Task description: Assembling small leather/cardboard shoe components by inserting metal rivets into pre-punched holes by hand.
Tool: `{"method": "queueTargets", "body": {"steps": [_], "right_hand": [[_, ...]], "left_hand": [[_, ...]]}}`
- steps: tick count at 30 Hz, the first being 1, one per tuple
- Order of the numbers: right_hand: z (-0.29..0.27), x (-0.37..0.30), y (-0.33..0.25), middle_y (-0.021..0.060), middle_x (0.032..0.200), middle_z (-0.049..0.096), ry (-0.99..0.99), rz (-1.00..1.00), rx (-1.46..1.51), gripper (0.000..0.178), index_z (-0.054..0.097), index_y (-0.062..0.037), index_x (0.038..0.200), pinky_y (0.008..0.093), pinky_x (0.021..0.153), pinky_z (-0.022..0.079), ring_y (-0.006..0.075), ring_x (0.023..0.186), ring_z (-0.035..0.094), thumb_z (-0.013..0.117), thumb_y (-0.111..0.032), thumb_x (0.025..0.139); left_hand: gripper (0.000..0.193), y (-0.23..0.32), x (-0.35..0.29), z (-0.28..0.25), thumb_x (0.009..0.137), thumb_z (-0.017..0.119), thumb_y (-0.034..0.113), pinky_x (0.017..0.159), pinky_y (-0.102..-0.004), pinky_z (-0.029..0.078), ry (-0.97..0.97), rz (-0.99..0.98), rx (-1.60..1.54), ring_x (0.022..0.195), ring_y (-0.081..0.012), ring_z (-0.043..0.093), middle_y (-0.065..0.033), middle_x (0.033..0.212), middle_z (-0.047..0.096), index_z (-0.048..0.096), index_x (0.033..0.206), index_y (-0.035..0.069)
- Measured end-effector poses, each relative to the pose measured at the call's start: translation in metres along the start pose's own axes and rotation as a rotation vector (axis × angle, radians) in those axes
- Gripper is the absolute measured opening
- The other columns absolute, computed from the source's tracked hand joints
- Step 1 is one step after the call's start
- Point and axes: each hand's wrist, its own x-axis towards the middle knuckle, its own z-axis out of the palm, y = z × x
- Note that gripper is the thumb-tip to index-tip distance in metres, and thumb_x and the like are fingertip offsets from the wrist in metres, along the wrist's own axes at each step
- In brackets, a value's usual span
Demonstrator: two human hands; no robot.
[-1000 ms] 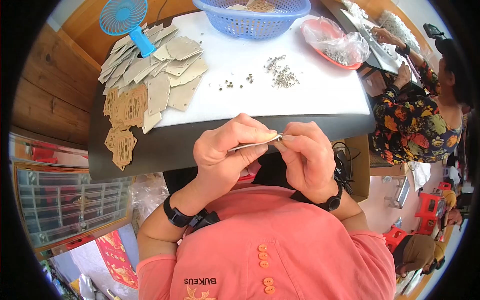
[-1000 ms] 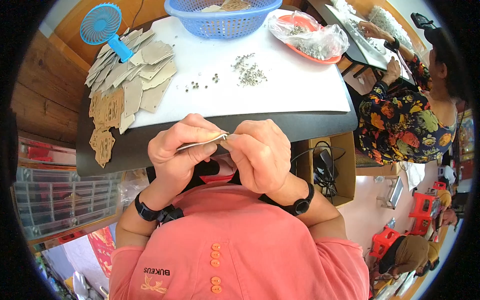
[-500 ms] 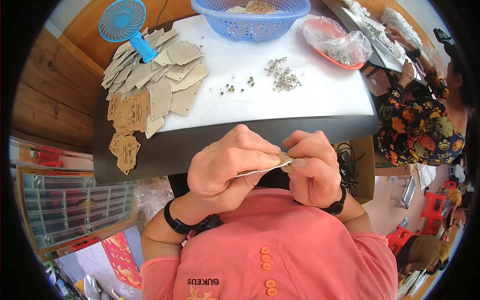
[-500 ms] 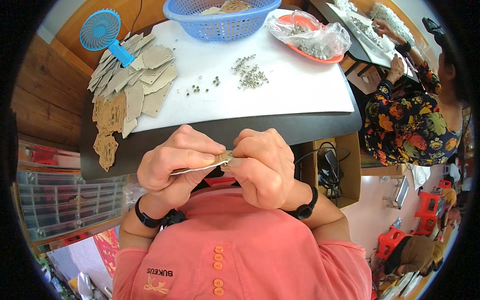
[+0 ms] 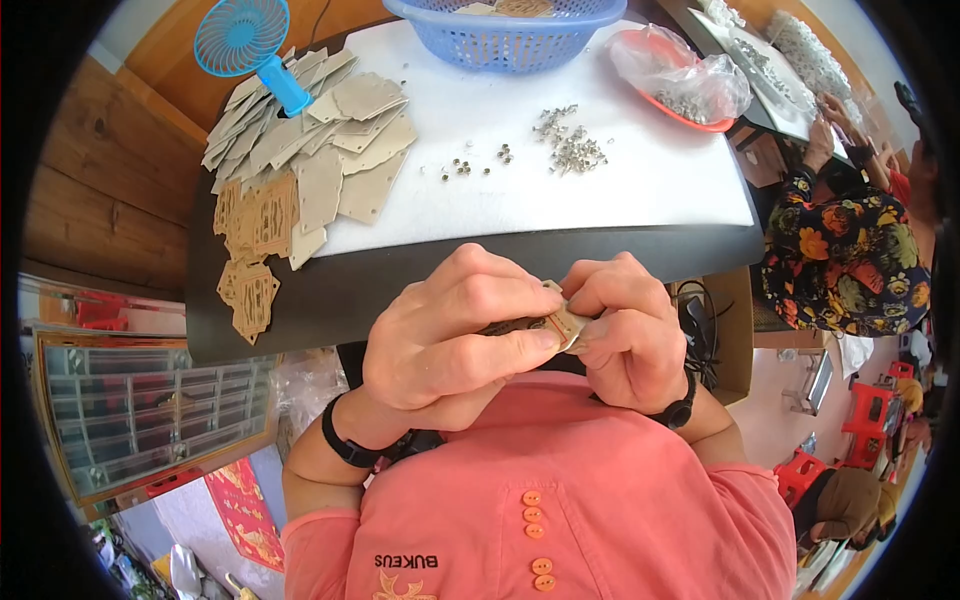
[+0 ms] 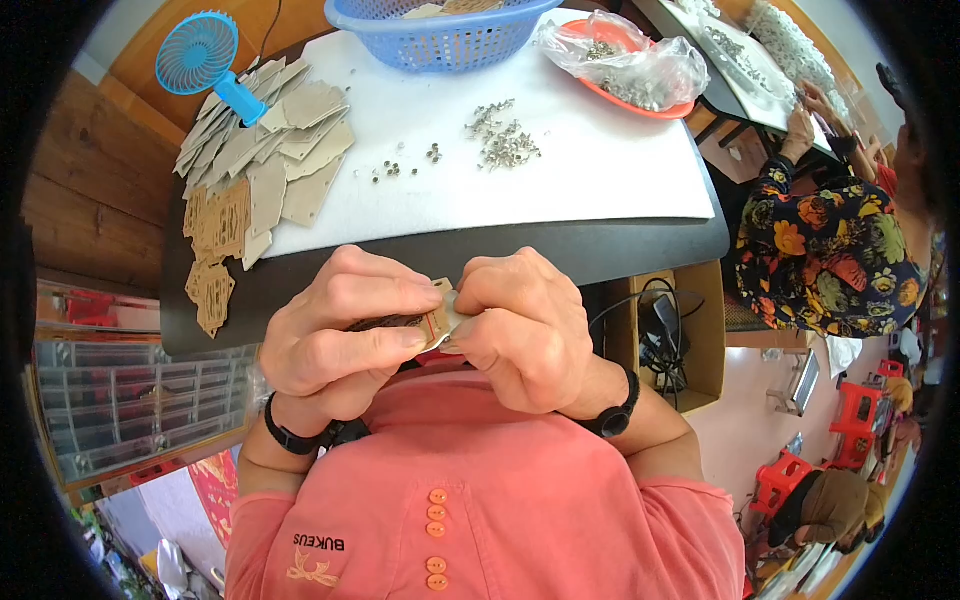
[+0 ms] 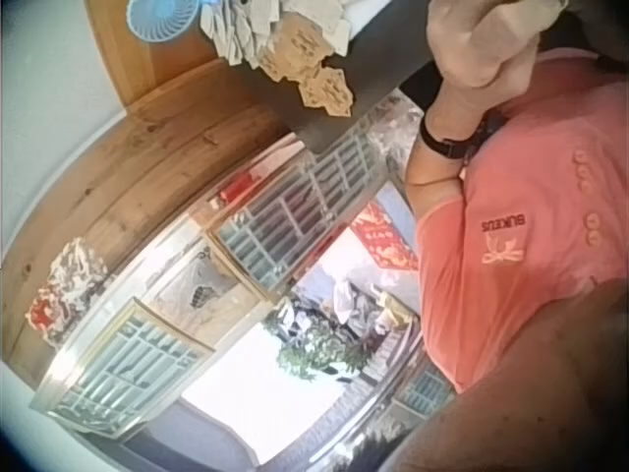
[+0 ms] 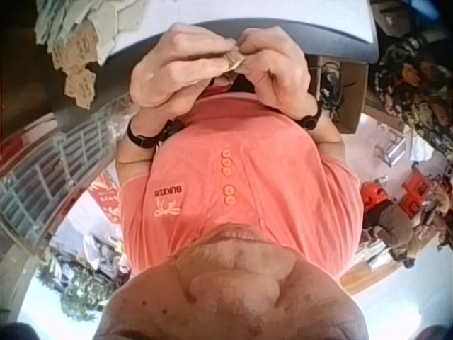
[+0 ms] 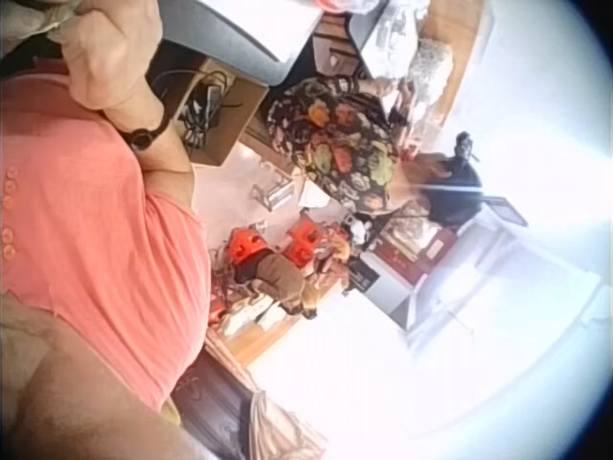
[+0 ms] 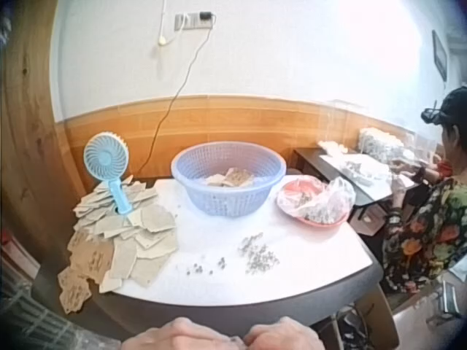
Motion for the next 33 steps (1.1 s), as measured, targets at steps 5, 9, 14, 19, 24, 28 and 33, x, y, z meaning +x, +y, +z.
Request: {"method": "queueTargets", "body": {"steps": [5,9,14,19,24,28,33], "right_hand": [[-0.001,-0.001,-0.001,0.0096,0.091,0.06,0.007,-0.057,-0.083,0.011,0.06,-0.0061,0.08,0.0326,0.06,0.04,0.025,0.075,0.062,0.07,-0.006,0.074],[0.003,0.0,-0.001,0.0094,0.088,0.061,0.032,-0.075,-0.14,0.014,0.063,-0.0062,0.082,0.0324,0.06,0.041,0.0242,0.074,0.062,0.07,-0.003,0.071],[0.005,0.004,-0.003,0.0082,0.083,0.061,0.027,0.092,-0.065,0.014,0.063,-0.0049,0.088,0.0342,0.059,0.042,0.0239,0.069,0.059,0.071,-0.001,0.076],[0.016,0.004,0.0,0.0067,0.078,0.061,0.178,0.203,0.045,0.019,0.06,-0.0024,0.094,0.0337,0.055,0.043,0.0234,0.063,0.055,0.072,0.002,0.08],[0.016,0.004,0.002,0.0062,0.073,0.06,0.184,0.154,-0.073,0.023,0.059,-0.0028,0.094,0.0324,0.053,0.042,0.0217,0.059,0.054,0.073,0.005,0.077],[0.015,0.001,0.002,0.0059,0.073,0.06,0.2,0.145,-0.144,0.024,0.059,-0.0036,0.093,0.0322,0.053,0.041,0.022,0.059,0.054,0.074,0.004,0.076],[0.014,-0.003,0.006,0.005,0.073,0.06,0.238,0.098,-0.201,0.023,0.06,-0.0046,0.094,0.032,0.053,0.042,0.022,0.059,0.055,0.075,0.002,0.077]], "left_hand": [[0.021,0.001,-0.001,0.0,0.084,0.073,0.001,0.071,-0.0366,0.055,-0.007,-0.014,-0.008,0.087,-0.0312,0.068,-0.0162,0.107,0.069,0.064,0.102,0.006],[0.022,-0.002,-0.007,0.004,0.083,0.074,-0.002,0.072,-0.0363,0.054,0.042,-0.067,-0.079,0.086,-0.0289,0.067,-0.018,0.105,0.069,0.062,0.1,0.004],[0.02,-0.002,-0.013,0.009,0.084,0.072,-0.006,0.072,-0.0338,0.053,0.096,-0.271,-0.229,0.083,-0.0234,0.065,-0.0202,0.1,0.07,0.061,0.099,0.001],[0.017,-0.004,-0.014,0.019,0.085,0.069,-0.008,0.063,-0.0258,0.051,0.257,-0.434,-0.381,0.08,-0.0162,0.062,-0.0206,0.099,0.068,0.061,0.099,-0.002],[0.016,-0.003,-0.014,0.026,0.087,0.068,-0.007,0.054,-0.021,0.047,0.303,-0.528,-0.379,0.076,-0.0124,0.06,-0.0194,0.099,0.067,0.06,0.099,-0.002],[0.015,-0.002,-0.015,0.031,0.089,0.068,-0.006,0.055,-0.0205,0.048,0.327,-0.562,-0.402,0.073,-0.0095,0.06,-0.0152,0.1,0.067,0.06,0.101,-0.002],[0.014,0.002,-0.014,0.037,0.092,0.067,-0.006,0.055,-0.0199,0.05,0.336,-0.625,-0.478,0.071,-0.0071,0.061,-0.0115,0.101,0.067,0.059,0.102,-0.002]]}}
